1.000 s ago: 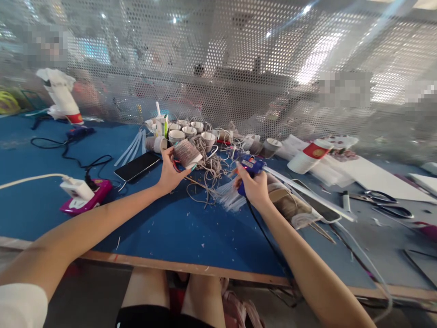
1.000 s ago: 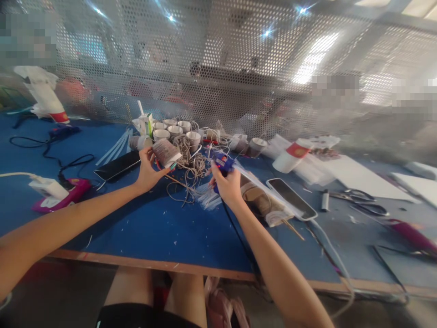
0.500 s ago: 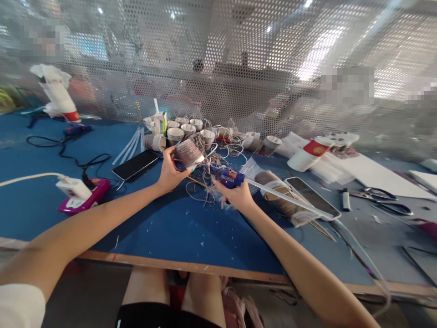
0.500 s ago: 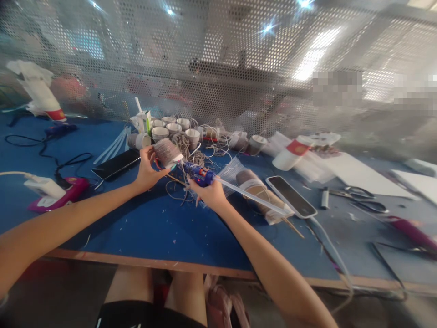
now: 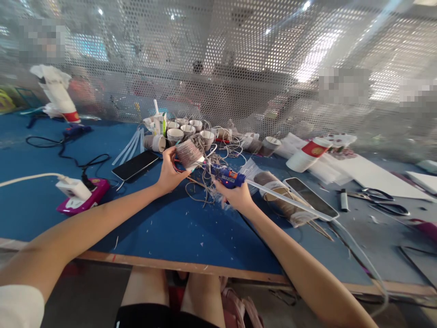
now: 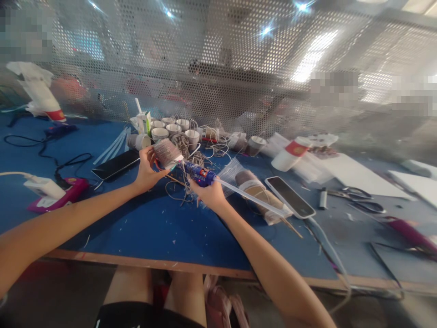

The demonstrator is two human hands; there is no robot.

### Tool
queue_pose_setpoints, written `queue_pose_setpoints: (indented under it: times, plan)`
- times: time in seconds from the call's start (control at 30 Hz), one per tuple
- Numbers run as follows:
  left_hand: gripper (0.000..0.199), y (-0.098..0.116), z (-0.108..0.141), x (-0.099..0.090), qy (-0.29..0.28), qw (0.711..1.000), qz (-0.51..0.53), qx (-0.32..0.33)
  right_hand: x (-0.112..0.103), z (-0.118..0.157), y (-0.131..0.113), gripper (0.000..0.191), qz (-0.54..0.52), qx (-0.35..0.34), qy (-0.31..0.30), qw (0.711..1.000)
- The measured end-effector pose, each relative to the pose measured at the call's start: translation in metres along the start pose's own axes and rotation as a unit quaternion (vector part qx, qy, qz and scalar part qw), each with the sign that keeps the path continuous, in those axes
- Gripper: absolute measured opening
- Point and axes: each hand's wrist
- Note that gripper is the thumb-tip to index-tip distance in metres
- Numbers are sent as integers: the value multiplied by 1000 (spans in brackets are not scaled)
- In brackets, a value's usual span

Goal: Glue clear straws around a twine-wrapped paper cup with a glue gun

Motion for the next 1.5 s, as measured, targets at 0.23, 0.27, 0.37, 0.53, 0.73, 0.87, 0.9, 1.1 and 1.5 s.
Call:
queue_pose_setpoints:
  times: [0.23,0.27,0.37,0.53,0.73,0.87,0.9,1.1,1.5]
  plan:
    - [81,-1,-1,-1,-10,999,21,24,-4,-3,0,33,0,-12,0,1000]
    - [82,-2,-1,-1,-11,999,23,26,-5,-4,1,34,2,-14,3,1000]
    - [82,-3,-1,-2,-16,999,26,35,-7,-6,4,37,9,-20,20,1000]
    - [82,-1,0,-2,-31,998,30,41,-7,-9,10,41,17,-24,21,999]
    - [79,3,0,1,-38,996,38,72,-17,-18,20,37,143,-53,26,988]
    - [77,4,0,-2,-18,997,-9,80,-34,-28,29,29,446,-91,56,889]
    - [76,4,0,-2,-16,996,-19,82,-39,-30,32,32,495,-82,53,863]
    - [75,1,-1,-5,-5,997,-48,61,-49,-32,33,58,529,-204,29,823]
    - [80,2,-1,-7,1,998,-49,30,-17,0,19,28,242,-378,-216,867]
Point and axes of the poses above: each hand's wrist, its own z-axis away from the middle knuckle, its own x-axis out of the palm, y = z × x, and after that the axes turned 9 degrees about -x, right-handed
